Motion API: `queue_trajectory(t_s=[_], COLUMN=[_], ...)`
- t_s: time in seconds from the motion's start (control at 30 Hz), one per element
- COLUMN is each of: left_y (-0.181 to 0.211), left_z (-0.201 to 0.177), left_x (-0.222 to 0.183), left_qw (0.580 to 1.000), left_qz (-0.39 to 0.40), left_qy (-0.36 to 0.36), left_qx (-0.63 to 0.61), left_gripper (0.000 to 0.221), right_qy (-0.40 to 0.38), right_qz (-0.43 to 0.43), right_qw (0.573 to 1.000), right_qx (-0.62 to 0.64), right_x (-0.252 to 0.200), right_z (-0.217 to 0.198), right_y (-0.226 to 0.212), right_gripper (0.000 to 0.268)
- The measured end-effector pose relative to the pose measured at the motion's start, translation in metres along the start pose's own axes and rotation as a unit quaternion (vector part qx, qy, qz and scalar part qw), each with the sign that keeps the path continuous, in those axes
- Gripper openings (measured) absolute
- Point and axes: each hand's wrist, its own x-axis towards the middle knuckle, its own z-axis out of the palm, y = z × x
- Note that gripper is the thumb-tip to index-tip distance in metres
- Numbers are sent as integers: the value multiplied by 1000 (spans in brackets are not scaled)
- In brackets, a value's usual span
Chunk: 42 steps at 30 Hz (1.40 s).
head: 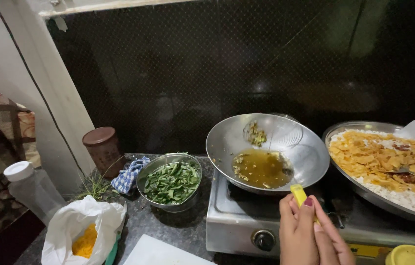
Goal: Frying ingredients in a pan and mixing them into a larger bowl of food.
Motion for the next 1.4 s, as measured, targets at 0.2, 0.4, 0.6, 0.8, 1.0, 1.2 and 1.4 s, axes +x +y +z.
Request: queue_trajectory(t_s=[0.2, 0.4, 0.6, 0.8, 1.0, 1.2, 1.4], left_y=[17, 4, 0, 7, 9, 57, 24], left_z=[4, 5, 6, 8, 10, 13, 56], left_x=[-8, -3, 0, 4, 29, 41, 75], left_qw=[998, 1000, 1000, 997, 994, 998, 984], left_qz=[36, 1, 7, 36, -87, -39, -112], left_qy=[-5, 2, -5, -22, -63, -39, -116], left_qx=[50, -3, -18, 64, -35, -20, -80], left_gripper=[34, 34, 36, 42, 59, 63, 62], right_qy=[-19, -2, -29, 51, 107, 233, 246], right_qz=[-2, 12, -19, 76, 29, 12, -87], right_qw=[1000, 1000, 999, 993, 987, 972, 963], right_qx=[11, 4, 29, 76, 116, 3, -73], right_x=[1, -2, 3, 5, 20, 26, 39], right_z=[-2, -4, -3, 4, 3, -20, -145], right_y=[-3, 0, -4, -35, -98, -156, -135], right_gripper=[61, 61, 62, 59, 54, 50, 46])
